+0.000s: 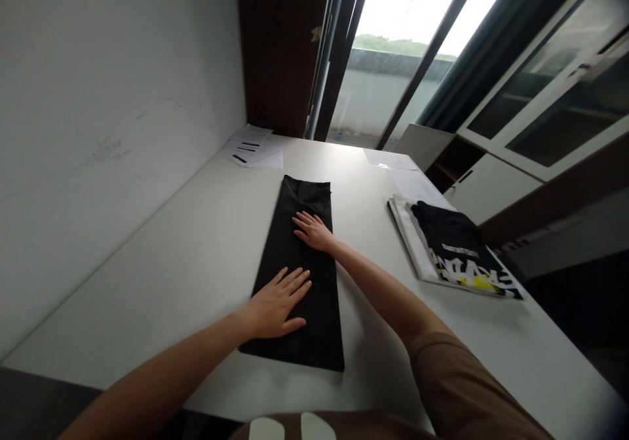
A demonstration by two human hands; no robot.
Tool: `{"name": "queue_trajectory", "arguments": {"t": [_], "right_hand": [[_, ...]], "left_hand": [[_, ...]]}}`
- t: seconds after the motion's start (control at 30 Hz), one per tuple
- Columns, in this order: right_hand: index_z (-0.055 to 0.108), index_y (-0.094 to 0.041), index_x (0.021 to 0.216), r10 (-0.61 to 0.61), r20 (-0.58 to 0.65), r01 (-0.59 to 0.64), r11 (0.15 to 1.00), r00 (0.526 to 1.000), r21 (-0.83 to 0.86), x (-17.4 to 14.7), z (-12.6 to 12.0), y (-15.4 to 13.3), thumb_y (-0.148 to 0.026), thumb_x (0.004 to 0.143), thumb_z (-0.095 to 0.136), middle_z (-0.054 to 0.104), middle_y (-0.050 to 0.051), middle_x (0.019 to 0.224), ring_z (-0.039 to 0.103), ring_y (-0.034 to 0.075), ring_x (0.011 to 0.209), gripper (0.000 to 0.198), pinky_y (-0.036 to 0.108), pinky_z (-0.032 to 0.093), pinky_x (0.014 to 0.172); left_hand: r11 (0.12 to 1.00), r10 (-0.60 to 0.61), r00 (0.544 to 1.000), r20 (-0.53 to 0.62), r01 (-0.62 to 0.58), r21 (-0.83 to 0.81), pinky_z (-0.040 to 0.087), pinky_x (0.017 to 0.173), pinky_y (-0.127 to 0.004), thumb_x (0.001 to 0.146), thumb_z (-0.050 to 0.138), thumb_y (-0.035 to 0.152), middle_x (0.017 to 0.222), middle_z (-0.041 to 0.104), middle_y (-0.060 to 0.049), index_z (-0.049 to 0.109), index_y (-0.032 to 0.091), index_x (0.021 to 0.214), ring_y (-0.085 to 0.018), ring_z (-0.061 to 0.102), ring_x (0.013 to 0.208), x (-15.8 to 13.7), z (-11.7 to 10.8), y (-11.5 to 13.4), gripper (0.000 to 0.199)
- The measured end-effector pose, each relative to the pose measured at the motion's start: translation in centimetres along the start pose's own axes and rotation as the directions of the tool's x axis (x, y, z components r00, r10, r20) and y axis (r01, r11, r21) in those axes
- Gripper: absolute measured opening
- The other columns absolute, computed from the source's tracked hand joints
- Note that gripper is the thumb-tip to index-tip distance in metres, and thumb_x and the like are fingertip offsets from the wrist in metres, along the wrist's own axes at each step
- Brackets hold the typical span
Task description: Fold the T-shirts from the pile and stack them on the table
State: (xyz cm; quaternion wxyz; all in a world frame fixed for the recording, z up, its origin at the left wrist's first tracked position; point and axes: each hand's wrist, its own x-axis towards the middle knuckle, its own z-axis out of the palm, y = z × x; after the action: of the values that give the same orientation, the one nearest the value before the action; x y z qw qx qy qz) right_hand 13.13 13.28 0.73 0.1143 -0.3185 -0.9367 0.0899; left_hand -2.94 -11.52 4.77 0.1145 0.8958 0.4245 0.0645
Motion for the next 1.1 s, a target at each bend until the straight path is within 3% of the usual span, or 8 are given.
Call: {"name": "queue_trajectory", "arguments": {"t": [0.17,0.27,0.37,0.67,0.8,0.87,1.0,1.1], "right_hand": [[0.039,-0.028,0.160,0.044,-0.021,-0.045,0.997,0.999,-0.058,0.3,0.1,0.7,-0.055,0.106,0.038,0.026,0.005,0.169,0.018,0.025,0.158,0.061,0.053,0.014,0.128],[0.037,-0.029,0.161,0.161,-0.063,-0.165,0.984,0.985,-0.067,0.2,0.0,1.5,-0.057,0.105,0.038,0.020,0.005,0.171,0.016,0.026,0.158,0.062,0.052,0.014,0.128],[0.038,-0.030,0.160,0.254,-0.016,-0.255,0.966,0.967,-0.050,0.3,0.1,2.9,-0.059,0.105,0.037,0.024,0.005,0.170,0.017,0.027,0.158,0.062,0.053,0.017,0.127],[0.041,-0.028,0.159,0.357,-0.001,-0.357,0.934,0.934,-0.019,2.3,-0.3,7.0,-0.059,0.105,0.036,0.030,0.007,0.168,0.020,0.032,0.157,0.062,0.054,0.023,0.124],[0.045,-0.023,0.157,0.438,-0.096,-0.443,0.896,0.894,-0.039,3.7,-0.7,7.4,-0.057,0.106,0.035,0.032,0.011,0.167,0.022,0.035,0.156,0.062,0.058,0.022,0.123],[0.045,-0.023,0.157,0.413,-0.115,-0.420,0.906,0.903,-0.043,4.4,-0.6,7.2,-0.057,0.105,0.035,0.031,0.011,0.167,0.021,0.033,0.156,0.062,0.056,0.022,0.124],[0.043,-0.027,0.158,0.312,-0.039,-0.313,0.949,0.949,-0.029,5.8,-0.1,6.8,-0.058,0.106,0.035,0.030,0.009,0.168,0.024,0.029,0.156,0.061,0.053,0.022,0.124],[0.044,-0.029,0.157,0.333,-0.020,-0.333,0.942,0.943,-0.038,7.0,0.1,6.6,-0.059,0.106,0.034,0.031,0.009,0.168,0.025,0.031,0.155,0.060,0.059,0.021,0.123]], "left_hand": [[0.999,0.036,0.999,0.007,-0.035,-0.040,0.008,0.129,-0.049,0.096,0.059,0.055,0.172,0.010,-0.011,0.024,0.019,0.164,-0.029,0.007,0.160,-0.2,0.2,0.7,0.085],[0.998,0.038,0.999,-0.012,-0.039,-0.051,0.009,0.129,-0.050,0.096,0.060,0.055,0.173,0.009,-0.010,0.023,0.022,0.164,-0.030,0.007,0.160,-0.2,0.2,0.9,0.085],[0.998,0.038,0.999,-0.006,-0.038,-0.047,0.008,0.129,-0.051,0.096,0.061,0.053,0.173,0.008,-0.011,0.024,0.022,0.164,-0.030,0.007,0.160,-0.2,0.2,1.0,0.083],[0.989,0.131,0.991,0.007,-0.130,-0.070,0.006,0.129,-0.054,0.097,0.059,0.046,0.172,0.015,-0.009,0.025,0.027,0.164,-0.029,0.011,0.159,-0.4,-0.1,1.5,0.077],[0.991,0.098,0.995,0.013,-0.097,-0.088,0.008,0.128,-0.057,0.096,0.061,0.049,0.172,0.015,-0.009,0.025,0.028,0.164,-0.031,0.013,0.159,-0.2,-0.2,1.5,0.080],[0.994,0.063,0.998,0.002,-0.063,-0.089,0.009,0.128,-0.056,0.098,0.059,0.050,0.172,0.016,-0.009,0.025,0.028,0.164,-0.031,0.014,0.159,0.0,-0.2,1.2,0.078],[0.996,-0.061,0.998,-0.031,0.059,-0.064,0.010,0.128,-0.057,0.101,0.055,0.048,0.173,0.015,-0.008,0.026,0.029,0.163,-0.031,0.011,0.159,0.2,-0.3,0.2,0.071],[0.990,-0.133,0.990,-0.038,0.131,-0.051,0.011,0.127,-0.059,0.100,0.056,0.048,0.173,0.012,-0.009,0.025,0.028,0.163,-0.032,0.009,0.159,0.2,0.0,-0.2,0.073]]}}
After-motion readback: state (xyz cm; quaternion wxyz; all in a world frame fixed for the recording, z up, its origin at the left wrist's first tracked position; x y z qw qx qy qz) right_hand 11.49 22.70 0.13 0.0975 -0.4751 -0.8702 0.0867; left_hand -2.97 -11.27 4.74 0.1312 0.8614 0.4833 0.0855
